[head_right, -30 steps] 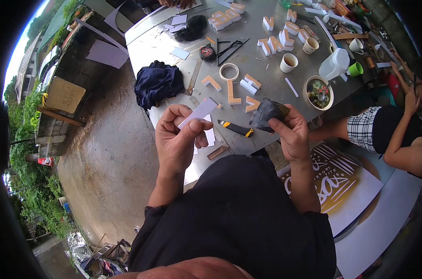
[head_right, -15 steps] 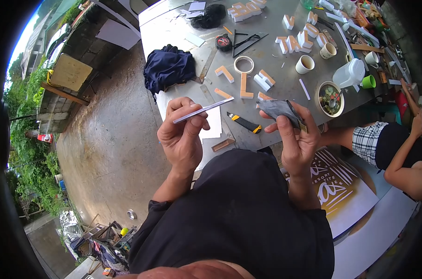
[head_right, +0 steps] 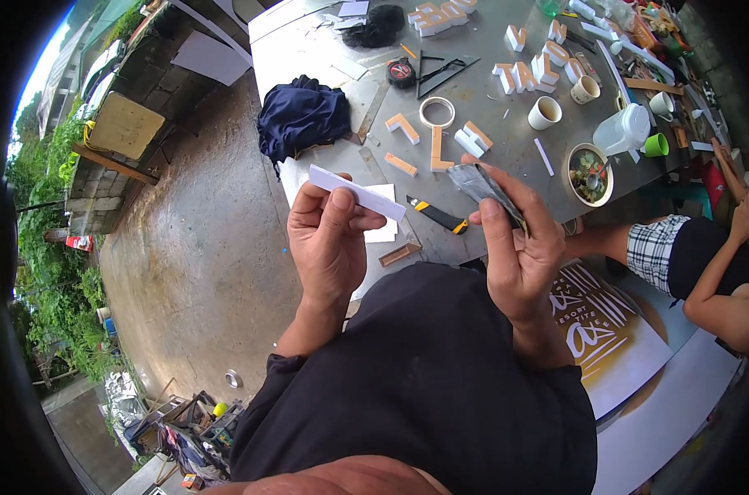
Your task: Crafting 3D foam letters by trimming edges with a utility knife and smoothing them with a sanding block.
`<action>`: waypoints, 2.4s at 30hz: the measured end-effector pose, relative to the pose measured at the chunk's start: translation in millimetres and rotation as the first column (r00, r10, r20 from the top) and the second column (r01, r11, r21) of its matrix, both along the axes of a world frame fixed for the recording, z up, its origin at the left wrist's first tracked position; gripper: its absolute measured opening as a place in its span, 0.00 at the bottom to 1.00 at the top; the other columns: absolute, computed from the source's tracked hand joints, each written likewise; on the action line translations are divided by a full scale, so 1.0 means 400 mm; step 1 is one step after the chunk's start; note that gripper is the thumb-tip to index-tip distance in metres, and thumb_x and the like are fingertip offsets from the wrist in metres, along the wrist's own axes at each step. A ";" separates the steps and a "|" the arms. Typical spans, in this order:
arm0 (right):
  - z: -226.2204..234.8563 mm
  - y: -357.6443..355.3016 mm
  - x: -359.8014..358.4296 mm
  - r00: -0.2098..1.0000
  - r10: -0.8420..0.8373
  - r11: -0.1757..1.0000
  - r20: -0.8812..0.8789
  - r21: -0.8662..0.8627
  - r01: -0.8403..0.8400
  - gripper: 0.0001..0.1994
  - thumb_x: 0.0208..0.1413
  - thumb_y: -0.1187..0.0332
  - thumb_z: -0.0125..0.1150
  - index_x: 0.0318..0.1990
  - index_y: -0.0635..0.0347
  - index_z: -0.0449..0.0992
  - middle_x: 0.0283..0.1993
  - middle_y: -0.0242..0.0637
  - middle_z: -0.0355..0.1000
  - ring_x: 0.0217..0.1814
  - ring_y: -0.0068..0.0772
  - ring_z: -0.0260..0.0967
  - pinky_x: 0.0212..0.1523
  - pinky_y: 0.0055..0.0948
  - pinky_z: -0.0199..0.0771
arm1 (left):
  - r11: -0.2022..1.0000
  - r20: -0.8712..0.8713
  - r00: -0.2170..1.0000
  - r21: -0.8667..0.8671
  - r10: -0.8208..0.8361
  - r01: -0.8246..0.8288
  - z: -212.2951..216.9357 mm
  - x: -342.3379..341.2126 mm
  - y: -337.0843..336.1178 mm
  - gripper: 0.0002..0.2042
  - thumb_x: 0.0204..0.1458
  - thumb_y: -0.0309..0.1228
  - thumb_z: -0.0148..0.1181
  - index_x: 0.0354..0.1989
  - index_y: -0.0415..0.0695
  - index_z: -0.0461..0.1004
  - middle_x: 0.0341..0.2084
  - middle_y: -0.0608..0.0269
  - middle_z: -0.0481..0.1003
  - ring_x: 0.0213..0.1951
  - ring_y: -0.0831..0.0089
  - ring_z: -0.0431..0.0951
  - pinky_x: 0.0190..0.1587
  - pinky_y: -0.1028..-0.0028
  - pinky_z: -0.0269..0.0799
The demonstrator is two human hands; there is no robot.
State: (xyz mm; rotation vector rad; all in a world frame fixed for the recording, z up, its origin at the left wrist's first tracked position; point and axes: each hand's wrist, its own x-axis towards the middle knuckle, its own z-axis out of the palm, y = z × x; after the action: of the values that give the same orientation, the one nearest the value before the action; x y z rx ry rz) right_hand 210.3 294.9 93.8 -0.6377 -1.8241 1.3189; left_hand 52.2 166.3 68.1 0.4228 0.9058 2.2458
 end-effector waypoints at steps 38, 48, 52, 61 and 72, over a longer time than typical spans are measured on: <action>-0.023 -0.003 -0.106 0.981 0.159 0.742 0.114 0.642 -0.195 0.25 0.48 0.84 0.53 0.55 0.64 0.82 0.58 0.45 0.79 0.65 0.47 0.75 0.62 0.42 0.74 | 0.832 -0.919 0.199 0.195 0.339 -0.519 0.006 -0.015 0.015 0.18 0.42 0.12 0.74 0.36 0.38 0.69 0.36 0.42 0.83 0.39 0.54 0.88 0.42 0.64 0.85; 0.044 -0.024 -0.101 0.943 0.299 0.645 0.147 0.696 -0.314 0.18 0.55 0.81 0.56 0.53 0.65 0.82 0.56 0.47 0.81 0.62 0.46 0.78 0.60 0.40 0.74 | 0.856 -0.922 0.170 0.239 0.348 -0.458 0.016 -0.035 0.017 0.18 0.43 0.15 0.76 0.32 0.37 0.67 0.34 0.42 0.82 0.39 0.53 0.87 0.44 0.59 0.86; 0.042 -0.024 -0.109 0.953 0.254 0.688 0.167 0.661 -0.299 0.18 0.54 0.78 0.57 0.52 0.63 0.82 0.56 0.46 0.81 0.63 0.45 0.77 0.58 0.38 0.74 | 0.853 -0.933 0.154 0.220 0.326 -0.474 0.013 -0.036 0.010 0.18 0.45 0.20 0.77 0.31 0.37 0.67 0.33 0.42 0.82 0.40 0.51 0.87 0.44 0.58 0.86; 0.067 0.002 -0.131 0.972 0.114 0.737 0.207 0.639 -0.223 0.14 0.61 0.70 0.58 0.52 0.53 0.84 0.56 0.36 0.81 0.62 0.34 0.78 0.56 0.31 0.72 | 0.864 -0.911 0.234 0.204 0.340 -0.461 0.010 -0.020 -0.002 0.16 0.46 0.17 0.74 0.31 0.37 0.68 0.33 0.42 0.82 0.40 0.50 0.87 0.42 0.58 0.86; 0.062 -0.019 -0.100 0.928 0.354 0.534 0.113 0.791 -0.300 0.16 0.58 0.71 0.59 0.53 0.58 0.83 0.56 0.39 0.81 0.62 0.37 0.78 0.55 0.34 0.71 | 0.897 -0.936 0.221 0.165 0.273 -0.410 0.031 -0.023 -0.015 0.17 0.44 0.16 0.75 0.31 0.38 0.67 0.34 0.42 0.82 0.39 0.49 0.87 0.41 0.60 0.87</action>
State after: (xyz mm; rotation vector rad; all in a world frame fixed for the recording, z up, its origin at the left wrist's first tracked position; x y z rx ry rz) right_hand 170.4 287.1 118.6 0.2659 -2.2849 0.5504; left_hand 42.8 160.3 80.5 1.8199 1.8823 2.1446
